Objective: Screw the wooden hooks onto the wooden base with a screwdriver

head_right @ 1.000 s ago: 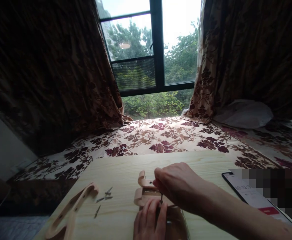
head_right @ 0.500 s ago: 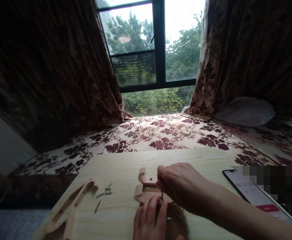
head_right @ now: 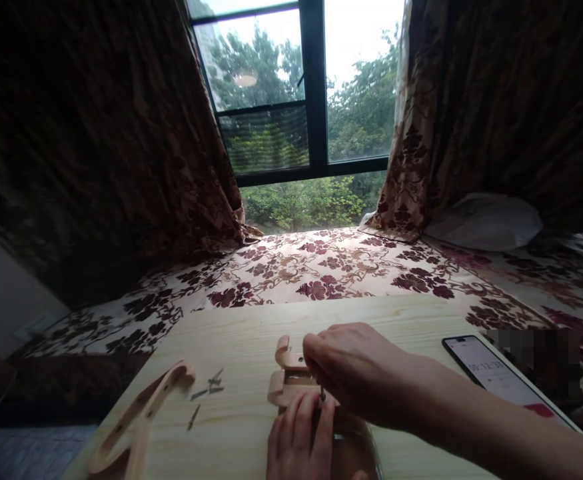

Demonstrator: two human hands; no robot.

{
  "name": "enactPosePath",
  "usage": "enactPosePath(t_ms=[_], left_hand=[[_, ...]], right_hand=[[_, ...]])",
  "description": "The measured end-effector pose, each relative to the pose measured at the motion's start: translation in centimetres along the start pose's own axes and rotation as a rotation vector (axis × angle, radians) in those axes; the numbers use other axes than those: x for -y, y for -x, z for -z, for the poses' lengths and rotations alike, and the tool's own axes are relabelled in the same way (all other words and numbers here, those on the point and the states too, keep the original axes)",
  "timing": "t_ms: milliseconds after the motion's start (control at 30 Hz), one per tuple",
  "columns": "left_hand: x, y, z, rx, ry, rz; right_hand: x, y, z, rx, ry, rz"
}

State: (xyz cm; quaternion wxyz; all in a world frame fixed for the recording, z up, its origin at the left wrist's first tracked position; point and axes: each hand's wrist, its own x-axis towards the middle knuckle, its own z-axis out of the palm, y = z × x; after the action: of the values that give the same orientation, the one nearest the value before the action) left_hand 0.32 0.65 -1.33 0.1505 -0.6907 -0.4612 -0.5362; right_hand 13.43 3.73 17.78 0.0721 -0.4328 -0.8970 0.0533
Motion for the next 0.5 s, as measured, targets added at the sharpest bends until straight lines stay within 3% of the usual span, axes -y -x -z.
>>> enactPosePath(t_ms=[267, 367, 500], left_hand=[[0.5, -0.1, 0.8, 0.093, -0.052, -0.084], [0.6, -0.3, 1.3, 0.17, -0.093, -0.131], [0.6, -0.4, 1.6, 0.183, -0.097, -0.103]], right_hand=[[-0.2, -0.3, -2.2, -0.097, 0.053, -0.166], [-0.4, -0.1, -1.3, -0.08, 0.061, -0.137], [-0.3, 0.4, 0.7, -0.021, 0.046, 0.002]])
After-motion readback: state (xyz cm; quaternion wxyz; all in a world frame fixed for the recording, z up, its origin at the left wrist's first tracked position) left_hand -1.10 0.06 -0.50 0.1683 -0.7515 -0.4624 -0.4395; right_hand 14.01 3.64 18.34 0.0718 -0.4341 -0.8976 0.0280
